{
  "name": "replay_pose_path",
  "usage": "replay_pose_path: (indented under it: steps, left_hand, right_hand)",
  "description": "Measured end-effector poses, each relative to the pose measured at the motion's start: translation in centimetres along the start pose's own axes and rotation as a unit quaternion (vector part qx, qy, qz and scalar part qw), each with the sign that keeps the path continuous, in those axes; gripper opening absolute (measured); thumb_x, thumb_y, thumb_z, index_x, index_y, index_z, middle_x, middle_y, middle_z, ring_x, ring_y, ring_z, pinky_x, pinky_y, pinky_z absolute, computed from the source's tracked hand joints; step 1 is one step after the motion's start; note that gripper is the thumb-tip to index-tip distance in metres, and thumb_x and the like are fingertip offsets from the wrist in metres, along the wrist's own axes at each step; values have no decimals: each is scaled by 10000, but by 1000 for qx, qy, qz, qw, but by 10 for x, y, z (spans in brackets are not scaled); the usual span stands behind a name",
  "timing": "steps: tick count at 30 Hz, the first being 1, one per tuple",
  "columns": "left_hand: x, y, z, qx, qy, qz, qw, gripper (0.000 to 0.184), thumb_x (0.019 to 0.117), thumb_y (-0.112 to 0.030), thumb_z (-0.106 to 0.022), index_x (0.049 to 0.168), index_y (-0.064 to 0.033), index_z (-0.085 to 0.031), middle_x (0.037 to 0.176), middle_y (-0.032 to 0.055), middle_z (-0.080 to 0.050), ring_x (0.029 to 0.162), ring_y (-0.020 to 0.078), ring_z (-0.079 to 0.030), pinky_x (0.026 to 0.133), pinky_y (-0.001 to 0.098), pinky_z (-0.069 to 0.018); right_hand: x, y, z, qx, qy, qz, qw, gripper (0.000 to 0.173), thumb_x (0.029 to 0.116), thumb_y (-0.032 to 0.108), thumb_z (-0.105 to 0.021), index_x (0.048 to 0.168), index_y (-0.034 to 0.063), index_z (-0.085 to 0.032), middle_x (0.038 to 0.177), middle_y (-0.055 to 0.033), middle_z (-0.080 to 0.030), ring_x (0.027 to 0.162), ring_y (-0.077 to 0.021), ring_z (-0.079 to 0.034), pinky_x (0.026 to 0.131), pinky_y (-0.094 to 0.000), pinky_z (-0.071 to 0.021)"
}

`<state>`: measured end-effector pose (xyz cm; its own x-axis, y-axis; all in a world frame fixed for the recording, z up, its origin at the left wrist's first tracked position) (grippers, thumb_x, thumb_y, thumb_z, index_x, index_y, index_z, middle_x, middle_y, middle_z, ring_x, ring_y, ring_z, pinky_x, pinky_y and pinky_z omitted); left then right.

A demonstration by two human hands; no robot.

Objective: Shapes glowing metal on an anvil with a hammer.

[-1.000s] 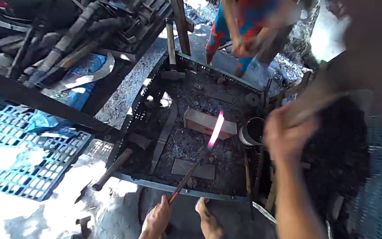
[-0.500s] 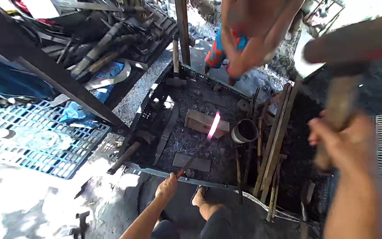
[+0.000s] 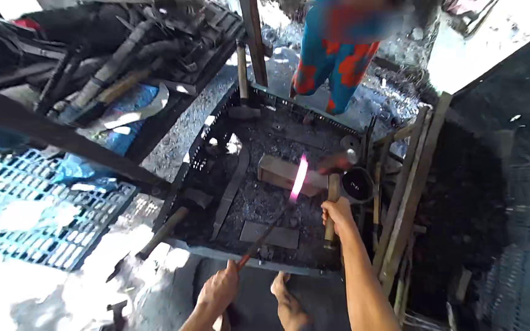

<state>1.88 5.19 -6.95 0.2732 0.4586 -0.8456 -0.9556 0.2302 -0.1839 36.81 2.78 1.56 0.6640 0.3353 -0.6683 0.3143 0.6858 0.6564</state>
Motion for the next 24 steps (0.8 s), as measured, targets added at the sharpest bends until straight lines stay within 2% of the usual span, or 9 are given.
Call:
replay_pose_path:
  steps: [6,9,11,13,16,18,20,22,24]
  left_hand:
    - [6,-1,-2,-13,-8,-27,1000,442,1044,-235,-501,1448,-66,-439,1222,241,-683,1119,425,-693,899,618,-565]
    - [12,0,-5,-9,-9,-12,1000,441,1023,-197,-517,1439,-74,-439,1229,231,-681,1125,415,-693,892,597,-577]
    - [17,3,-10,-16,-2,-4,1000,448,1008,-206,-534,1431,-80,-456,1228,222,-683,1122,408,-694,891,595,-578]
    - [33,8,-17,-20,2,2,1000,451,1030,-262,-512,1447,-100,-453,1210,220,-694,1109,408,-701,890,603,-573]
    - [72,25,-38,-10,-1,1,1000,427,1039,-305,-494,1427,-128,-478,1128,209,-721,1054,409,-718,863,610,-575]
    - [95,32,-50,-7,-3,1,1000,426,1020,-307,-514,1413,-146,-491,1096,199,-729,1032,408,-723,852,609,-576]
    - [95,32,-52,-10,4,0,1000,438,1022,-309,-522,1422,-134,-494,1112,215,-723,1045,419,-717,862,616,-571]
    - [88,26,-36,-4,0,-3,1000,431,1036,-304,-493,1432,-133,-478,1131,216,-719,1059,416,-715,867,612,-573]
    - [75,22,-33,-4,-1,-15,1000,416,1039,-269,-479,1427,-120,-465,1134,220,-715,1058,418,-715,859,613,-575]
  right_hand:
    - [-199,36,108,-60,-77,141,985,244,906,30,-650,1120,-27,-546,617,-60,-559,437,-162,-552,421,-327,-532]
    - [-239,44,133,-89,-112,199,970,236,873,60,-656,1084,-1,-569,609,-53,-572,423,-168,-559,412,-329,-534]
    - [-232,45,133,-106,-129,209,964,230,846,80,-660,1056,22,-587,596,-37,-586,420,-165,-572,412,-322,-537]
    - [-190,47,118,-121,-121,211,962,237,842,93,-666,1058,20,-598,606,-34,-599,429,-165,-581,421,-330,-541]
    - [-67,33,55,-125,-49,164,977,262,874,87,-656,1103,-15,-581,655,-66,-593,466,-186,-580,458,-374,-549]
    - [28,17,2,-93,20,86,992,214,892,55,-645,1073,-13,-553,643,-62,-548,470,-168,-548,458,-344,-524]
    - [79,13,-26,-73,79,-6,994,164,929,28,-636,1060,-22,-550,664,-56,-530,486,-141,-531,472,-299,-513]
    - [55,34,-18,-58,98,-19,993,155,939,16,-627,1059,-20,-537,654,-60,-535,465,-139,-535,448,-291,-520]
    - [-28,45,17,-49,103,24,993,167,928,20,-632,1057,-9,-529,642,-60,-549,455,-152,-546,441,-311,-531]
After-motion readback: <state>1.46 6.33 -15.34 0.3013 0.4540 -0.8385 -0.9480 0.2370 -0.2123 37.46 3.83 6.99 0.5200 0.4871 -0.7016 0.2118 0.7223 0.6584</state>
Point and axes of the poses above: each hand's wrist, its own x-axis towards the middle knuckle, its own z-axis out of the back of the hand, y = z × x, the point moved 1 cm from there along x, towards the middle knuckle
